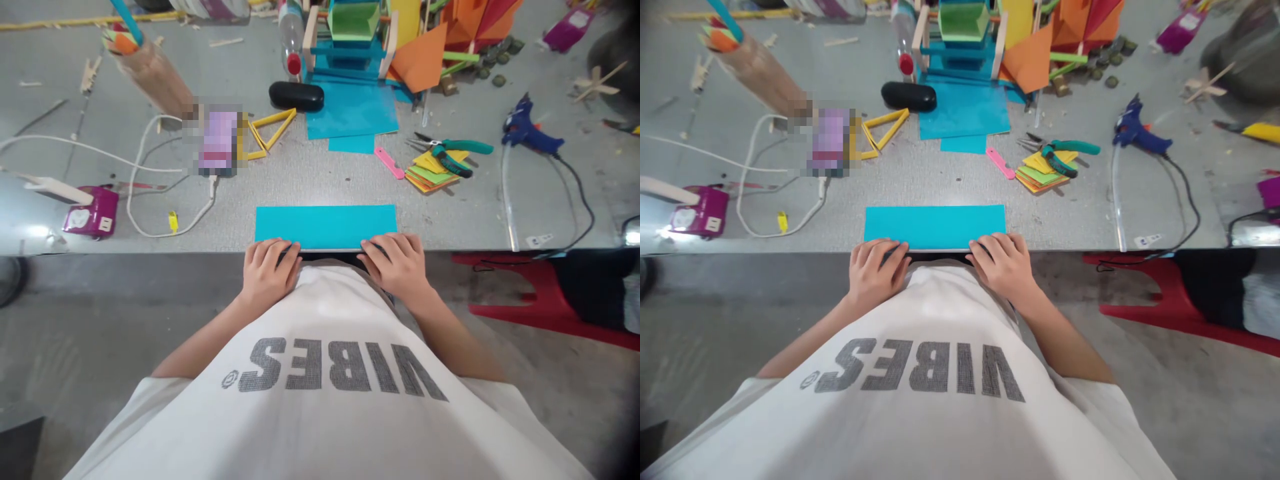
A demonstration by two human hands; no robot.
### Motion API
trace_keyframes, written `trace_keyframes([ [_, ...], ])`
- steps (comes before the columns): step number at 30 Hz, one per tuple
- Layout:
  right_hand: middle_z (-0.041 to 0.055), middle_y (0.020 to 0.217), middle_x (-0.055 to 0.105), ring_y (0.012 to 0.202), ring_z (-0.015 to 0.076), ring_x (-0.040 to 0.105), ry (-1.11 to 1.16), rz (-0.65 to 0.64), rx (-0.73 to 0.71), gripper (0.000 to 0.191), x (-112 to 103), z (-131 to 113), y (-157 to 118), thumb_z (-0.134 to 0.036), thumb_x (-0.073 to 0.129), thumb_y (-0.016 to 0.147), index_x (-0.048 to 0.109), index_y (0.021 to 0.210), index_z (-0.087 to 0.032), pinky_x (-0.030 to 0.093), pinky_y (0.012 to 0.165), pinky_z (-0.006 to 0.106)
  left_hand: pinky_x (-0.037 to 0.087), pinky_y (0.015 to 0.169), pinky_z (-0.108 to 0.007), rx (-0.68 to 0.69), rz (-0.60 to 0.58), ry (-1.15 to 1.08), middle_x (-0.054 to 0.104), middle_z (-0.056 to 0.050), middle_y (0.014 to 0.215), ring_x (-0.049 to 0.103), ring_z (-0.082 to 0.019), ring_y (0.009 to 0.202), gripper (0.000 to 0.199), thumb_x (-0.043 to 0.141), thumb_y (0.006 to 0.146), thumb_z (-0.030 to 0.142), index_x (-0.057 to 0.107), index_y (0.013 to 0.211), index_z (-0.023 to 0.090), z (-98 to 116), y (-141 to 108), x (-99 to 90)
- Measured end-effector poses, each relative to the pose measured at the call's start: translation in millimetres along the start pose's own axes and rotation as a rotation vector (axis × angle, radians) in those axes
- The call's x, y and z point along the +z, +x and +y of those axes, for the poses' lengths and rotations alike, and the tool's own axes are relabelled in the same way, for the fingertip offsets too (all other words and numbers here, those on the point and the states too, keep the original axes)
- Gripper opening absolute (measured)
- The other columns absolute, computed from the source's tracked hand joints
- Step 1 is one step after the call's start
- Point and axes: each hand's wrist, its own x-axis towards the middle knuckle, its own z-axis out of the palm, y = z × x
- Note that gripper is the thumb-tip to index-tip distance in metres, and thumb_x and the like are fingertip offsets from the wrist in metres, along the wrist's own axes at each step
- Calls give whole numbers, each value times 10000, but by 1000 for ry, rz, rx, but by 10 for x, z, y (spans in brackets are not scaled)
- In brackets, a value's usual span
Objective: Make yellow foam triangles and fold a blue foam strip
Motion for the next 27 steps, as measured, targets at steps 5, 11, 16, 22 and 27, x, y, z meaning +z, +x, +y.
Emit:
trace_keyframes([
  [5, 23, 1014, 834, 996, 218, 679, -18, 56, 8, 84, -11, -15, 62, -230, 748, 1095, 800, 1038, -261, 395, 952, 424, 512, 855, -451, 0, -5, -3, 843, -80, 1037, 749, -289, 1000, 152, 704, 1091, 221, 831, 1142, 287, -53, 96, -96],
  [11, 50, 960, 793, 973, 243, 628, 38, -63, 125, 214, -76, 60, 126, -262, 661, 1133, 769, 949, -241, 372, 925, 425, 489, 852, -445, -73, -153, -99, 792, -102, 997, 698, -290, 968, 221, 632, 1139, 275, 817, 1023, 247, -147, 301, -197],
  [16, 65, 963, 778, 954, 259, 629, 156, -208, 264, 278, -124, 128, 203, -317, 596, 1150, 782, 961, -235, 354, 914, 432, 480, 868, -465, -182, -305, -149, 789, -104, 1014, 670, -300, 975, 292, 566, 1158, 316, 800, 1008, 226, -232, 444, -270],
  [22, 85, 962, 773, 972, 282, 633, 213, -335, 397, 292, -174, 157, 306, -352, 581, 1128, 761, 932, -230, 337, 908, 442, 472, 976, -530, -336, -393, -140, 738, -109, 1060, 647, -339, 1095, 247, 689, 1077, 367, 744, 879, 231, -318, 584, -323],
  [27, 60, 878, 730, 914, 259, 613, 196, -347, 456, 311, -155, 177, 342, -379, 654, 1094, 656, 826, -222, 324, 908, 436, 480, 1018, -538, -417, -352, -162, 679, -108, 1131, 614, -332, 1146, 241, 801, 1001, 379, 710, 840, 225, -365, 578, -309],
])
